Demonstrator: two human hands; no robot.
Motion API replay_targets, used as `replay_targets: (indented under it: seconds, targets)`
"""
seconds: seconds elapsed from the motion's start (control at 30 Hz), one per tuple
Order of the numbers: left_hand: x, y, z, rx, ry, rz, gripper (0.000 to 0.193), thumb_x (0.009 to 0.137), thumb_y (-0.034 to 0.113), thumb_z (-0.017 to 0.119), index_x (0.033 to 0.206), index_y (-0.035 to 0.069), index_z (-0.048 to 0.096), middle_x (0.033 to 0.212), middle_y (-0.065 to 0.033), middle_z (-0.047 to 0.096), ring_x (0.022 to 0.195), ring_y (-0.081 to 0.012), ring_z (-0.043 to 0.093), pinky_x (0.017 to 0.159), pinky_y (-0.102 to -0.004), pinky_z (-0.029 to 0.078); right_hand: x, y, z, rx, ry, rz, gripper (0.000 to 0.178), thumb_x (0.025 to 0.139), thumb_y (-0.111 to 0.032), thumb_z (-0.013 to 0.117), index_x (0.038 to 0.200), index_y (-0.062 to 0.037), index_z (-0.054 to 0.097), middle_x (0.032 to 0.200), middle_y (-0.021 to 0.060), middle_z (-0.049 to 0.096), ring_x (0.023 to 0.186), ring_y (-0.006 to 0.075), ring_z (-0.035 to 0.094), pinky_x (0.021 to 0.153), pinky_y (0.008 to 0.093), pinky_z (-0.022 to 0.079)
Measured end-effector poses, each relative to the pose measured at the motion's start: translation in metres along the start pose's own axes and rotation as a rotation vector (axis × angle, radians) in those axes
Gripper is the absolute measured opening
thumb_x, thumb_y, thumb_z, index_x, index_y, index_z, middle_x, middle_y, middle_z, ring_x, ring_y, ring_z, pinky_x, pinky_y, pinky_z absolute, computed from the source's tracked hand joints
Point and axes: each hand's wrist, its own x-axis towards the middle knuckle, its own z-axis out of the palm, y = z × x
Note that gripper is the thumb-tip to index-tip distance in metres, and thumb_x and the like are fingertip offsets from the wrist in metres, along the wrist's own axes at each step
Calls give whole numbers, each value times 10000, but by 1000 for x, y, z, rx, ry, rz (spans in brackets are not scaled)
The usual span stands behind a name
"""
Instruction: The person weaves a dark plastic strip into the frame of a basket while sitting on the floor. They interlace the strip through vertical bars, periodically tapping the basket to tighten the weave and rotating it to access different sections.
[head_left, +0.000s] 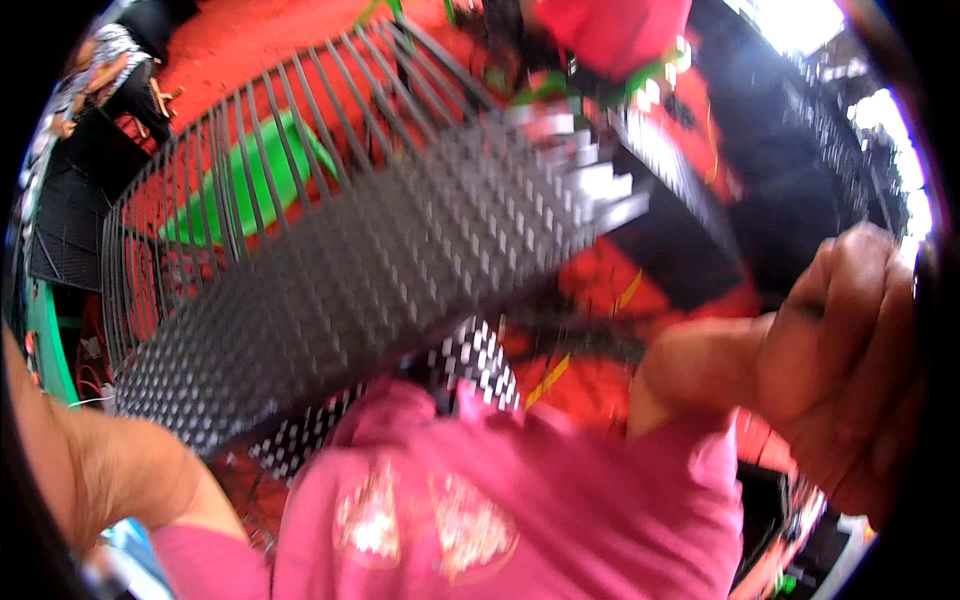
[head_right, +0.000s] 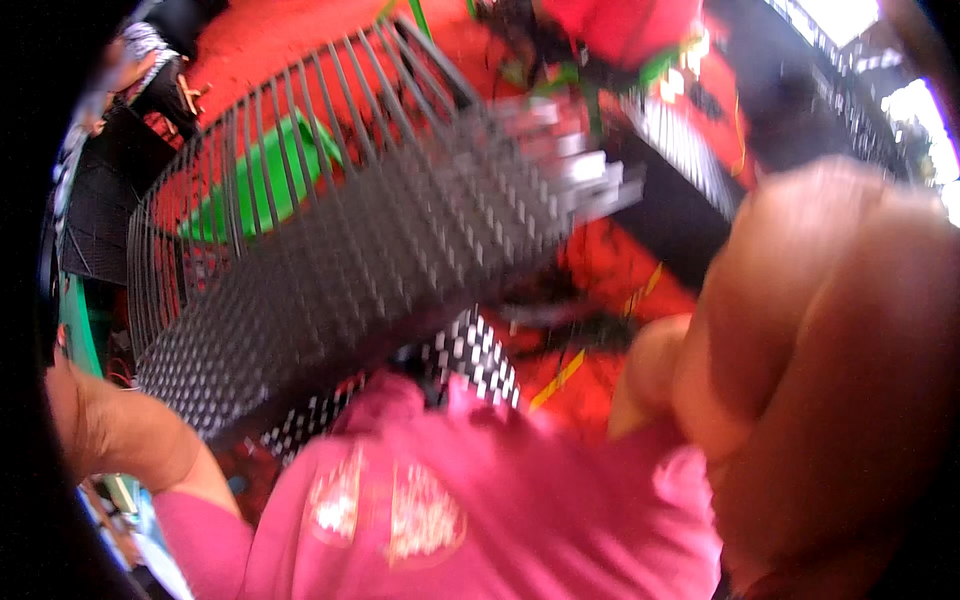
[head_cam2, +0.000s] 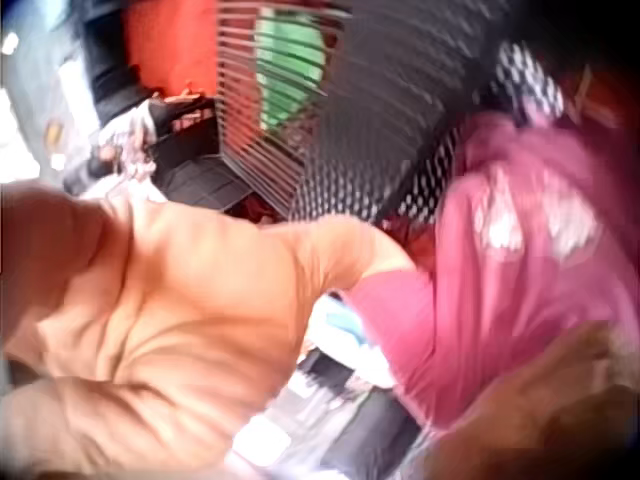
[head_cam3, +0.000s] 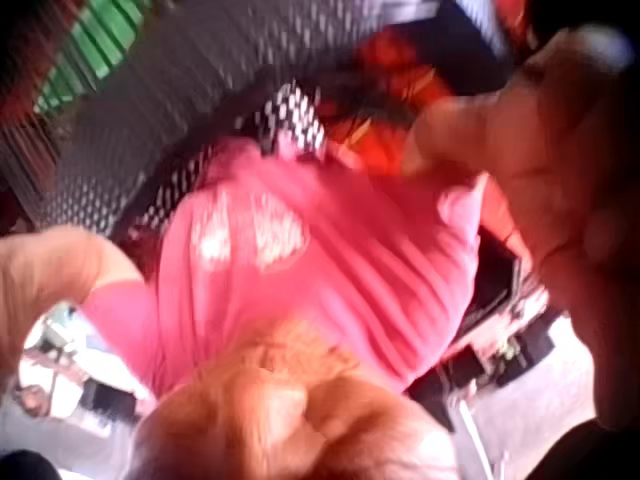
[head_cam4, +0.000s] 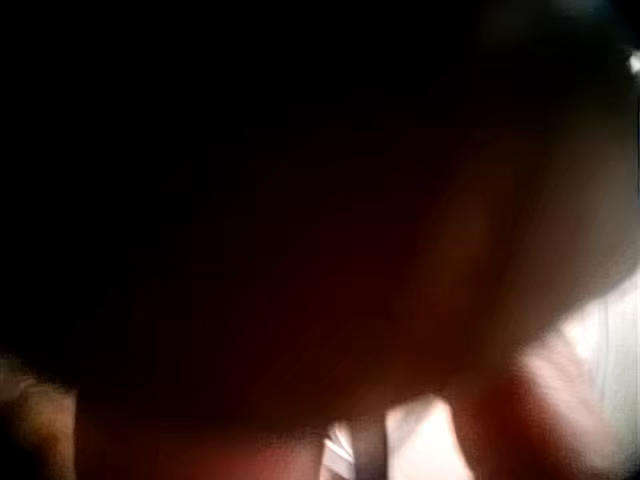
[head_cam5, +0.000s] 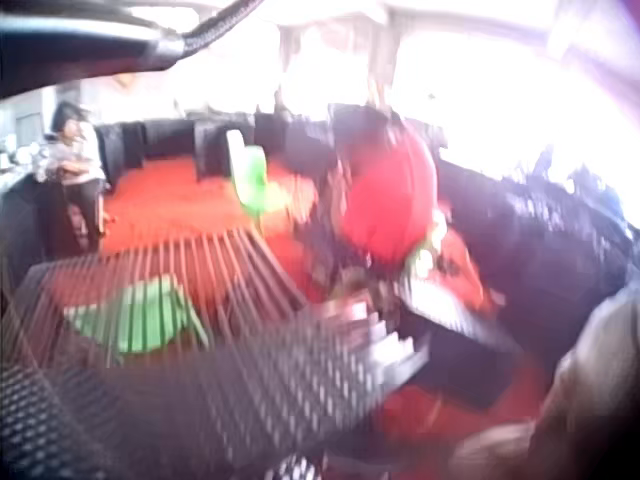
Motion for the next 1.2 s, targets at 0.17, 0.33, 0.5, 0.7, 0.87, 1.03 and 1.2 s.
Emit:
replay_targets:
  seconds: [0.17, 0.33, 0.5, 0.7, 0.87, 1.03, 1.2]
  targets:
    - [12, -13, 9, -25, 45, -3, 551, 839, 389, 552, 1142, -65, 478, 1203, -224, 499, 954, -183, 571, 732, -261, 473, 11, 12, -1, -171, -57, -44, 235, 664, -92, 649, 542, -229, 501, 501, -153, 507, 448, -59, 435, 418, 143, 168]
    - [11, 2, -4, -27, 241, -56, 489, 843, 353, 554, 1117, -48, 490, 1196, -197, 510, 981, -184, 560, 751, -268, 471, 13, 15, -6, -174, -17, -75, 230, 659, -84, 647, 553, -230, 505, 505, -132, 501, 431, -46, 409, 412, 154, 157]
    - [25, 4, -20, -156, 523, -70, 428, 848, 316, 556, 1092, -31, 501, 1188, -169, 521, 1009, -186, 550, 771, -275, 470, 17, -5, -47, -28, -169, 129, 161, 628, -159, 668, 655, -162, 509, 601, 8, 447, 435, 59, 320, 439, 214, 149]
    - [57, -5, -23, -352, 762, -115, 355, 853, 273, 558, 1061, -11, 515, 1179, -136, 535, 1041, -188, 538, 794, -283, 469, 0, 37, -84, -796, -13, 53, 191, 814, -82, 553, 962, 39, 558, 901, 248, 566, 802, 291, 572, 663, 329, 476]
    - [137, -80, 47, -243, 502, -112, 207, 843, 194, 581, 943, 14, 556, 1121, -92, 567, 1041, -190, 529, 817, -300, 456, 44, 64, -130, -1244, -147, 631, 328, 828, -160, 565, 1126, -33, 613, 977, -16, 595, 810, 52, 491, 696, 193, 395]
    - [164, -185, 117, 388, 201, 255, 113, 837, 123, 609, 852, 18, 649, 1126, -120, 570, 1077, -277, 476, 919, -367, 380, 59, 142, -116, -1086, -287, 760, 207, 774, -193, 638, 920, -46, 648, 735, -29, 586, 665, 53, 504, 614, 201, 404]
    - [170, -229, 158, 664, 45, -43, 171, 854, 214, 545, 865, 113, 682, 1393, -150, 355, 1296, -412, 236, 1030, -541, 213, 18, 237, -91, -924, -658, 669, 134, 702, -75, 535, 756, -14, 641, 604, 134, 591, 562, 237, 598, 551, 338, 480]
